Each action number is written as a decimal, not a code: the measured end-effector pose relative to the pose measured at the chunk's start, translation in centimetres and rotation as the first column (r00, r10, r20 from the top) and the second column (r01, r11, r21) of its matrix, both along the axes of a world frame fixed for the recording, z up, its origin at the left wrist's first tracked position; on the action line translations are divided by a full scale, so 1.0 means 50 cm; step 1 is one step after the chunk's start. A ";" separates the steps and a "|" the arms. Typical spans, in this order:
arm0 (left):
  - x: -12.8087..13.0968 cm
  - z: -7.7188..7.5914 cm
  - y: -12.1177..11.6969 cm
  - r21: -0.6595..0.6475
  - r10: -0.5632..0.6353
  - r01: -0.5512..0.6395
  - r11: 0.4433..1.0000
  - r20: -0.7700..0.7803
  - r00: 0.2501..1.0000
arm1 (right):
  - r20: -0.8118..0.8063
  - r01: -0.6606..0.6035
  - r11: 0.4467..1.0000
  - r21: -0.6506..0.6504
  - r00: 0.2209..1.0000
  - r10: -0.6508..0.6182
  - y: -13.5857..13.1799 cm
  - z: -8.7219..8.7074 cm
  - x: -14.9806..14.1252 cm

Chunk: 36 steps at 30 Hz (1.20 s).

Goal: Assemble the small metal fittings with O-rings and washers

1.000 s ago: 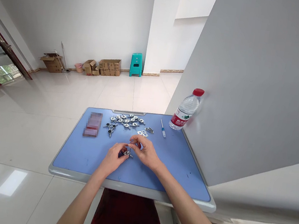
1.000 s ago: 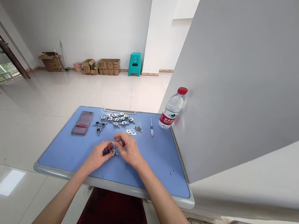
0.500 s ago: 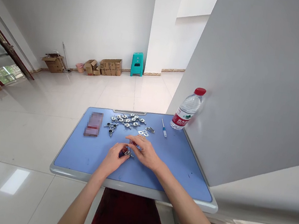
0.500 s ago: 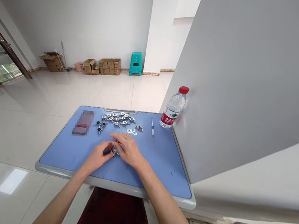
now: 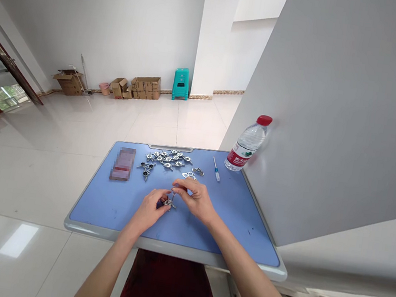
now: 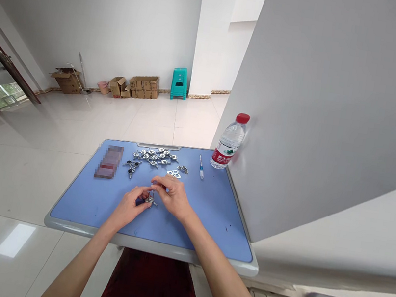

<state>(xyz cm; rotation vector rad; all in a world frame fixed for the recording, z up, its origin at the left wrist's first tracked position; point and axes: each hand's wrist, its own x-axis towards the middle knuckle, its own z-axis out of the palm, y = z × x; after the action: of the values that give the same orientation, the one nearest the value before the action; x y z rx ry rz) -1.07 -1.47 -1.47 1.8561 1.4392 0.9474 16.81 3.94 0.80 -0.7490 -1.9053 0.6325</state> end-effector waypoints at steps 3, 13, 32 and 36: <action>-0.001 -0.002 0.000 0.003 -0.002 0.002 1.000 -0.004 1.000 | 0.010 0.032 0.999 -0.009 0.999 -0.032 -0.002 -0.003 -0.004; -0.001 -0.004 0.002 0.007 -0.006 0.006 1.000 -0.013 1.000 | 0.013 0.005 0.995 -0.098 1.000 -0.004 -0.011 0.004 -0.013; 0.000 0.002 0.000 0.004 -0.013 0.013 1.000 -0.014 1.000 | 0.012 -0.175 0.981 -0.086 0.984 0.177 -0.006 0.018 0.007; 0.000 -0.001 0.000 0.007 -0.007 0.007 1.000 -0.015 1.000 | -0.037 -0.140 0.984 -0.106 0.990 0.137 -0.001 0.006 0.007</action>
<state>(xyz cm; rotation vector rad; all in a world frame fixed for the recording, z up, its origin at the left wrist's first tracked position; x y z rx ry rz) -1.09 -1.48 -1.51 1.8759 1.4391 0.9377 17.14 3.90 1.07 -0.6746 -1.9190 0.8347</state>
